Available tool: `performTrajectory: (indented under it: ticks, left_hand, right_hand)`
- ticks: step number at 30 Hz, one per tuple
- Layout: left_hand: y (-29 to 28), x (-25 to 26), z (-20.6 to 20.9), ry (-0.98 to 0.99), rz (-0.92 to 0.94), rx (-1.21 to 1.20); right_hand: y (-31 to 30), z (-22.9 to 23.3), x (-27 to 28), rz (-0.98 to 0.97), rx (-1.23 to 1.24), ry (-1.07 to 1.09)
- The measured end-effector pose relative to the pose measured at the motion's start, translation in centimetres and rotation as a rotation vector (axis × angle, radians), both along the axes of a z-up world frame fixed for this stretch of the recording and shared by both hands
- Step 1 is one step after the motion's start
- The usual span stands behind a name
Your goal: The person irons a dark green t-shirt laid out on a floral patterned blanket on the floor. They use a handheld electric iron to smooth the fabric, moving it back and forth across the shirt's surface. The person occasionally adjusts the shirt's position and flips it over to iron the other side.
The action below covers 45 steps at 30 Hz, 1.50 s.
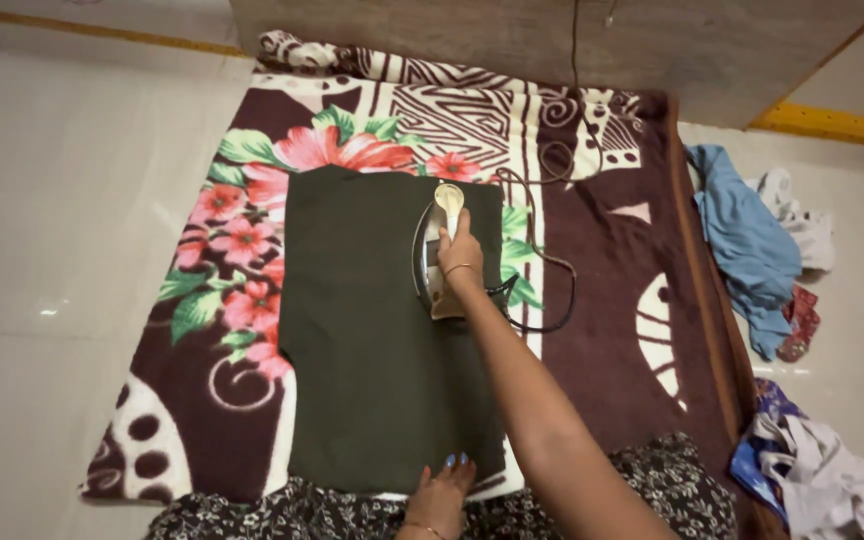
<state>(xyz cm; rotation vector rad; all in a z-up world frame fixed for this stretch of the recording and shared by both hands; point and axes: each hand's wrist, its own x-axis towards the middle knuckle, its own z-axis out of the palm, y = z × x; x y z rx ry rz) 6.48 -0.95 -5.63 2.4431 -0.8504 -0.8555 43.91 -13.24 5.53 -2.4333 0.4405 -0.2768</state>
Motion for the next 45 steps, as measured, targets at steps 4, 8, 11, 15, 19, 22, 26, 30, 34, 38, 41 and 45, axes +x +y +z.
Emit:
performTrajectory:
  ticks: [4, 8, 11, 15, 19, 22, 26, 30, 34, 38, 41, 45]
  left_hand:
    - [-0.8, 0.5, -2.2, 0.086, -0.070, 0.040]
    - [-1.5, 0.4, -4.6, 0.009, -0.104, 0.023]
    - [-1.6, 0.0, -5.1, 0.002, -0.081, 0.032]
    - [-1.0, -0.6, -4.8, 0.062, -0.033, 0.006]
    - [-0.7, -0.3, -3.0, 0.053, -0.003, 0.009]
    - [-0.1, -0.5, -1.0, 0.013, 0.031, -0.028]
    - [0.7, -0.1, 2.0, -0.008, 0.033, -0.040]
    - [0.8, -0.5, 3.6, -0.049, 0.057, -0.013]
    - [0.7, -0.3, 3.7, -0.095, 0.076, 0.000]
    - [1.1, -0.5, 4.4, -0.093, 0.092, -0.025]
    - [1.3, -0.1, 5.5, -0.063, 0.078, -0.016]
    - [1.4, -0.3, 6.1, -0.080, 0.077, -0.013]
  right_hand:
    - [-0.7, -1.1, 4.5, 0.012, -0.010, 0.043]
    - [-1.0, -0.2, 7.6, -0.005, -0.001, 0.201]
    - [-0.8, 1.5, 8.7, -0.026, -0.025, 0.338]
    - [-1.0, 2.9, 6.8, 0.054, 0.078, 0.406]
    - [-1.4, 2.9, 4.9, 0.105, 0.000, 0.398]
    - [-1.8, 2.0, 2.3, 0.125, -0.029, 0.383]
    - [-2.2, 1.9, -2.1, 0.130, -0.054, 0.353]
    - [-2.2, 2.5, -7.5, 0.108, -0.025, 0.327]
    - [-1.9, 3.8, -12.2, 0.102, -0.058, 0.313]
    - [-0.5, 5.4, -16.7, 0.064, -0.109, 0.318]
    - [0.6, 5.9, -18.3, -0.002, -0.128, 0.300]
    - [0.5, 5.6, -18.7, -0.043, -0.078, 0.253]
